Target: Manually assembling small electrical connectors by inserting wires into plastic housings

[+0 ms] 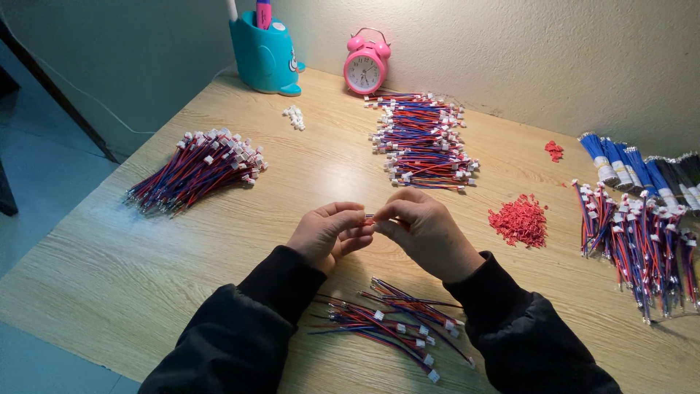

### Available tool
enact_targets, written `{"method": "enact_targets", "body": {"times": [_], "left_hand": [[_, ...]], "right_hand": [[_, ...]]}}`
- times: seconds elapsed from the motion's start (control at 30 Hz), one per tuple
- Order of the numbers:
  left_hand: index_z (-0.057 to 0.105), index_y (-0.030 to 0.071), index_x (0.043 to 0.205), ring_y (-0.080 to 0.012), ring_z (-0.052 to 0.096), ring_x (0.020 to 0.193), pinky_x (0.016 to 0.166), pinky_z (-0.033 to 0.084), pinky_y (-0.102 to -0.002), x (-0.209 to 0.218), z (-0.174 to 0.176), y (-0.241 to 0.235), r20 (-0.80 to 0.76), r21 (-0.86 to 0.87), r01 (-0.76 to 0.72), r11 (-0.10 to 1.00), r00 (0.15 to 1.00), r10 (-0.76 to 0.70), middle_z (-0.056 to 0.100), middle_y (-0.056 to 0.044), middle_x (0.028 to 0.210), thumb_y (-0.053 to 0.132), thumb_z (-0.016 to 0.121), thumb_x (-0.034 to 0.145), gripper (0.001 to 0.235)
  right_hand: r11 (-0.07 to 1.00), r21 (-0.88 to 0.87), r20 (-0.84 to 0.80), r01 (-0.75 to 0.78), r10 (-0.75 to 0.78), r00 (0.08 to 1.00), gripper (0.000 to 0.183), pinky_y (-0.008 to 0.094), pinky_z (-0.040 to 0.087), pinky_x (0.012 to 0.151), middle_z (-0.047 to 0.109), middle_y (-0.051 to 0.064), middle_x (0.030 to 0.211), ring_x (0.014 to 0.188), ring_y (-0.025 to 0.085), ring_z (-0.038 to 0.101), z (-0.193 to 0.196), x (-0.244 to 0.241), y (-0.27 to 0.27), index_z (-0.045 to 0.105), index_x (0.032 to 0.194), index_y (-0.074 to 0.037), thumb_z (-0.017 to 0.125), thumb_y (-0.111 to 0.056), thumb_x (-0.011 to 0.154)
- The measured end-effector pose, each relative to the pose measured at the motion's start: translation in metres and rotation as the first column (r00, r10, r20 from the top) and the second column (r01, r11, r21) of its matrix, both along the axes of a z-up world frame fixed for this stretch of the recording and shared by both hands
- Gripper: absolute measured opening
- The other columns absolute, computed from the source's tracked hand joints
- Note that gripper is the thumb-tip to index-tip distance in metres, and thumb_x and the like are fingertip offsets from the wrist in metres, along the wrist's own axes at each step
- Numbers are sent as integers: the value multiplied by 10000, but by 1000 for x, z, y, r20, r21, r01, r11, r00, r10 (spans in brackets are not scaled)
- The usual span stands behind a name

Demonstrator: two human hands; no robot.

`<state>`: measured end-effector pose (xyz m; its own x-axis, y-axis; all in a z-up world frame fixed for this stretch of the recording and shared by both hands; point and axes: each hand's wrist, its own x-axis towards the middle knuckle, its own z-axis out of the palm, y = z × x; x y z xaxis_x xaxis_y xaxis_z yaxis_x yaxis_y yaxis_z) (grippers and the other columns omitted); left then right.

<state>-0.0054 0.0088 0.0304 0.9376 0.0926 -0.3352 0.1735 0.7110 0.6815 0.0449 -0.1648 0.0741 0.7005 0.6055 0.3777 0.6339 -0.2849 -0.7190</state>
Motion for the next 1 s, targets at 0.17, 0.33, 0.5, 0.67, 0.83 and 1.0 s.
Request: {"method": "enact_targets", "body": {"times": [0.17, 0.33, 0.5, 0.67, 0.83, 1.0], "left_hand": [[658, -60, 1005, -277, 732, 711, 659, 635, -381, 0, -1, -1, 25, 23, 28, 999, 999, -28, 712, -223, 827, 12, 736, 802, 229], [642, -62, 1042, -276, 732, 737, 671, 639, -378, 4, -11, 1, 46, -5, 38, 999, 998, -37, 707, -227, 856, 35, 703, 850, 224], [634, -73, 1058, -295, 731, 771, 694, 638, -397, 7, -20, 1, 63, -15, 47, 999, 997, -45, 704, -256, 888, 40, 691, 870, 227], [635, -63, 1068, -285, 733, 793, 703, 633, -388, 9, -29, 0, 92, -1, 55, 998, 994, -55, 713, -236, 908, 52, 681, 883, 223], [632, -65, 1073, -292, 733, 786, 694, 633, -393, 12, -34, 1, 97, -30, 68, 997, 993, -65, 714, -247, 907, 42, 669, 890, 214], [627, -67, 1076, -292, 733, 790, 695, 633, -393, 11, -31, 1, 95, -35, 69, 997, 993, -65, 715, -248, 916, 38, 661, 895, 213]], "right_hand": [[999, -47, 180, 9, -1, 984, 45, 304, 539, 618, 644, 16, 899, 662, 198, 629, 7, -3, 2, 714, 843, -128, 710, -86, 827], [999, -45, 313, -12, 25, 949, 28, 306, 415, 849, 619, -43, 844, 909, 191, 591, 27, -11, -2, 708, 898, -208, 710, -224, 874], [994, -98, 346, 46, -10, 938, 44, 334, 356, 817, 624, -40, 694, 836, 177, 577, 32, -15, -1, 721, 858, -230, 745, -214, 824], [977, -103, 477, 189, -118, 871, 62, 399, 300, 908, 578, -48, 630, 889, 198, 569, 21, -13, -1, 693, 760, -232, 749, -207, 768], [972, -112, 491, 204, -125, 862, 79, 416, 294, 913, 564, -50, 617, 901, 194, 573, 17, -11, -1, 676, 738, -228, 753, -212, 740], [970, -108, 484, 219, -141, 863, 89, 420, 293, 927, 547, -57, 606, 896, 174, 576, 16, -9, -1, 670, 725, -239, 754, -214, 718]]}}
